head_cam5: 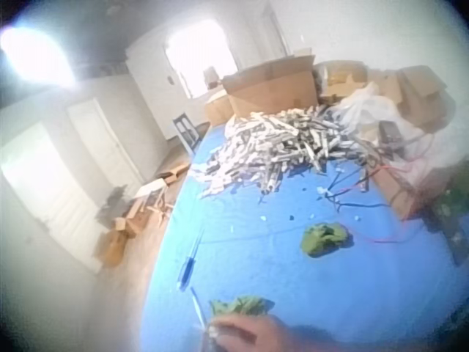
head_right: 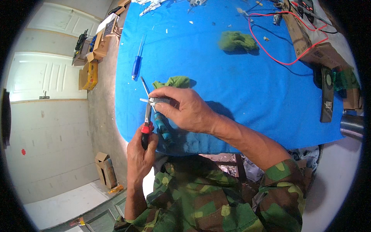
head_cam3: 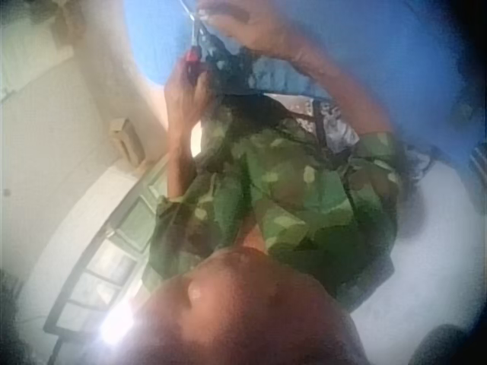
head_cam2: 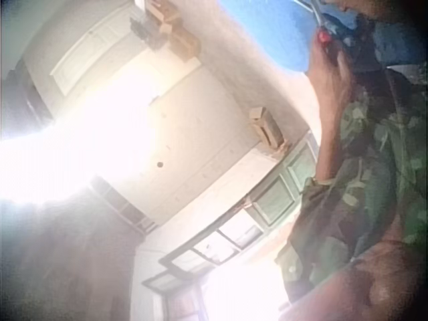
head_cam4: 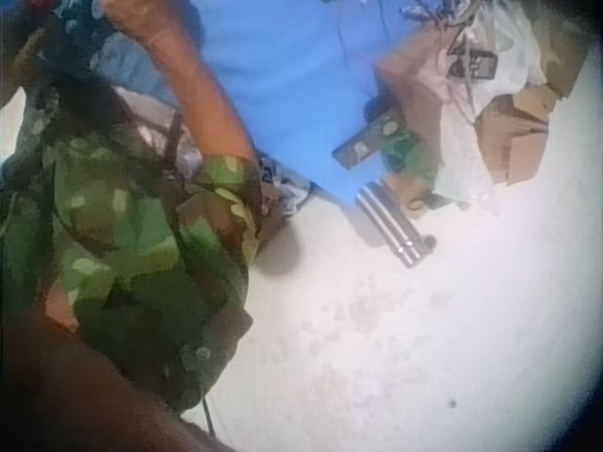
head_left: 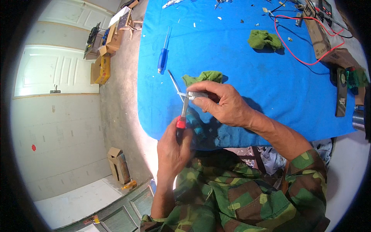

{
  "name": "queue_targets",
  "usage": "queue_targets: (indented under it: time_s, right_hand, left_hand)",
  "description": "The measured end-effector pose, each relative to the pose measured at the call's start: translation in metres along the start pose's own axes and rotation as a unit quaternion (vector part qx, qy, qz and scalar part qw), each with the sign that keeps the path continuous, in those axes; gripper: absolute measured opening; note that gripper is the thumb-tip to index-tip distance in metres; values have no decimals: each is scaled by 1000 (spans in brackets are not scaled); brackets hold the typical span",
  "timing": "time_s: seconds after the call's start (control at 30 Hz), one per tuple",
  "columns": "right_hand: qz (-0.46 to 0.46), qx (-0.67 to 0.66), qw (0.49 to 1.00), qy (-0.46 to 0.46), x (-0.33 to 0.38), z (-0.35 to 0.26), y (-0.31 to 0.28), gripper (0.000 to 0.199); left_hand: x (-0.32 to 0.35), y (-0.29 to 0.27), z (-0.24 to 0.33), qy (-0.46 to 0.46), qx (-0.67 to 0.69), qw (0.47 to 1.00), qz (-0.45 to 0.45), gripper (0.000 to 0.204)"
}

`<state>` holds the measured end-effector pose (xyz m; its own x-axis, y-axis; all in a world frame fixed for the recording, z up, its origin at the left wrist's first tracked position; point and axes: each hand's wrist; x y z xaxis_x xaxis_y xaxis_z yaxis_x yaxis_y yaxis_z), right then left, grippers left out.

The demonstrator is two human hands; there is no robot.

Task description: The person assembles electronic lighting components by fitting small plastic parts together, using pliers to crimp or secure pieces, and wiping the exterior with a cloth.

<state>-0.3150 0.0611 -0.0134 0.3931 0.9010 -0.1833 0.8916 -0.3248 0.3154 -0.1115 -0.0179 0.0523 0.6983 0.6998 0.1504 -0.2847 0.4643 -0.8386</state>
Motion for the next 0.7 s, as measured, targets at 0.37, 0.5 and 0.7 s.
queue_targets:
  time_s: [0.37,0.5,0.7]
  right_hand:
    - [23,-22,999,17,1,2,2,31]
    - [18,-7,1000,25,2,1,2,31]
    - [5,-46,999,22,2,-1,3,30]
  left_hand:
    - [3,1,-2,0,-11,1000,-7,24]
    - [5,2,-4,9,-9,1000,1,25]
    - [7,5,-6,22,-25,999,10,27]
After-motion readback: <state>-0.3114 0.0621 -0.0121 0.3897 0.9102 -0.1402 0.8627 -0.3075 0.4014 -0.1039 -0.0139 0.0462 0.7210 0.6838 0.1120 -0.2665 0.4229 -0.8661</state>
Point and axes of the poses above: each hand's wrist, its own x-axis away from the middle knuckle, its own y-axis out of the palm, z = x × y, and after that the axes turned 9 degrees about -x, right-handed
